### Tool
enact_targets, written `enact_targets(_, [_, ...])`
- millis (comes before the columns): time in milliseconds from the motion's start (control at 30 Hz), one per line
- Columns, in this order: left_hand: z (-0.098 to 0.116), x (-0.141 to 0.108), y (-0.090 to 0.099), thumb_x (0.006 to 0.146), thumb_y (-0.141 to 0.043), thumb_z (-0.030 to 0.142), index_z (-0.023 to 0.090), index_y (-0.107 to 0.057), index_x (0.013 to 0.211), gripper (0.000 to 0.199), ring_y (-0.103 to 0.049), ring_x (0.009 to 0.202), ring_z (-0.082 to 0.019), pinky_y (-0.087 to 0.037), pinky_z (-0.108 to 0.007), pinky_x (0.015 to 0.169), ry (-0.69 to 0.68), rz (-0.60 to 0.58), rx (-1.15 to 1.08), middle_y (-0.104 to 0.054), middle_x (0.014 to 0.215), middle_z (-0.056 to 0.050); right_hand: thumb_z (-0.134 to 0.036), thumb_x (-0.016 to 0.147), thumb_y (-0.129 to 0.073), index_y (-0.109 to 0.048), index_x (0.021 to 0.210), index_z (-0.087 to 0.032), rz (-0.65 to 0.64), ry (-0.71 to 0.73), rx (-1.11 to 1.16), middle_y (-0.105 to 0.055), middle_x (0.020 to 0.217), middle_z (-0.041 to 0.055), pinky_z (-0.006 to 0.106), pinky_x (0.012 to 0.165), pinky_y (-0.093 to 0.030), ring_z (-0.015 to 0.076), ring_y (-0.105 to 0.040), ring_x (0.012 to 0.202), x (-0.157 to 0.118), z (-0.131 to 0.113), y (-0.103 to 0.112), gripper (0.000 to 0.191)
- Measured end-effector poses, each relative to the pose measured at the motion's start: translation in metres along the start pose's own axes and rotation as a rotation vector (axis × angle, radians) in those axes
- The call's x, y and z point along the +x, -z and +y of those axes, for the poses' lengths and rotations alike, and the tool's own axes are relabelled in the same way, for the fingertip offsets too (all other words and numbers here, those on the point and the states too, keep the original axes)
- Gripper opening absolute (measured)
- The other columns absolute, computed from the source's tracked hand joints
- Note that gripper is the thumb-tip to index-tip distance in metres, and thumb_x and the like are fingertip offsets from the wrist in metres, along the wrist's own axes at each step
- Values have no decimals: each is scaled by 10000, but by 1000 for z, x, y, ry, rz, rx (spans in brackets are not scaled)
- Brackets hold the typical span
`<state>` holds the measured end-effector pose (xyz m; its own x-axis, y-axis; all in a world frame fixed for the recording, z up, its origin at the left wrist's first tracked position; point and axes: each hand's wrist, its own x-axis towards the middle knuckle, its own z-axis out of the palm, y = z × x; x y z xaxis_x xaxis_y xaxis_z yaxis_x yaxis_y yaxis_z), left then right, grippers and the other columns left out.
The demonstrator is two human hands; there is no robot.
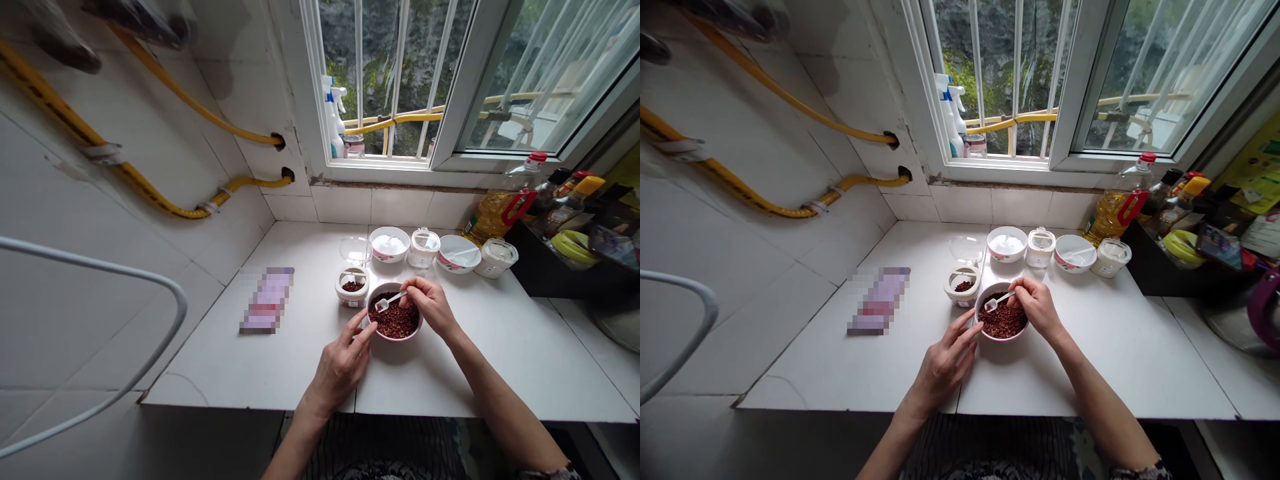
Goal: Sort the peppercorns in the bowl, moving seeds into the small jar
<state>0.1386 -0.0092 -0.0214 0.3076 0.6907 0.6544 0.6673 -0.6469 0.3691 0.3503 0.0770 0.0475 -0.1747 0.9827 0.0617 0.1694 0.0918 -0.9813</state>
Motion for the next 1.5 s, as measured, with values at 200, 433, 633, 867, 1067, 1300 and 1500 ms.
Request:
enact_targets(200, [0,-1,0,966,-470,71,212,-469,1417,473,-724,1052,-194,-634,-274,806,0,0,-4,-560,1424,-177,-340,817,-531,-625,795,-205,17,43,-65,-681,590,0,286,629,-505,163,-631,583,-1,0,-2,166])
enact_targets(433, [0,0,0,964,-471,69,209,-476,1412,470,-723,1054,-187,-632,-263,802,-4,1,5,-554,1431,-174,-286,832,-516,-627,767,-208,42,119,-163,-676,589,3,302,648,-508,174,-631,587,-3,0,-3,151])
enact_targets(633, [0,0,0,975,-467,86,222,-459,1424,469,-728,1038,-187,-634,-268,802,5,-3,1,-557,1427,-174,-306,820,-520,-625,785,-206,15,61,-99,-672,587,-3,293,639,-519,169,-638,583,-2,1,-3,150])
enact_targets(867, [0,0,0,967,-472,79,226,-456,1437,493,-722,1050,-190,-631,-281,831,6,-5,-8,-552,1434,-168,-322,815,-523,-627,787,-207,13,56,-76,-677,587,-6,289,634,-527,163,-643,581,-2,1,-3,158])
enact_targets(1067, [1,1,0,953,-473,62,204,-489,1400,469,-728,986,-168,-631,-267,814,3,2,-24,-560,1418,-171,-356,797,-558,-638,789,-200,17,16,-15,-697,584,6,287,607,-522,160,-636,563,1,3,-1,175])
enact_targets(1300, [1,1,0,949,-457,60,210,-473,1413,488,-729,1000,-178,-635,-271,801,5,-11,-14,-552,1432,-173,-446,849,-603,-634,873,-198,90,80,70,-750,702,39,340,721,-578,182,-697,665,4,-7,-6,252])
enact_targets(1500, [1,1,1,956,-458,63,225,-454,1441,511,-728,1002,-179,-637,-289,807,15,-22,-37,-539,1446,-174,-355,980,-497,-638,1053,-219,114,332,-92,-773,947,77,396,865,-577,217,-748,888,0,-12,-30,209])
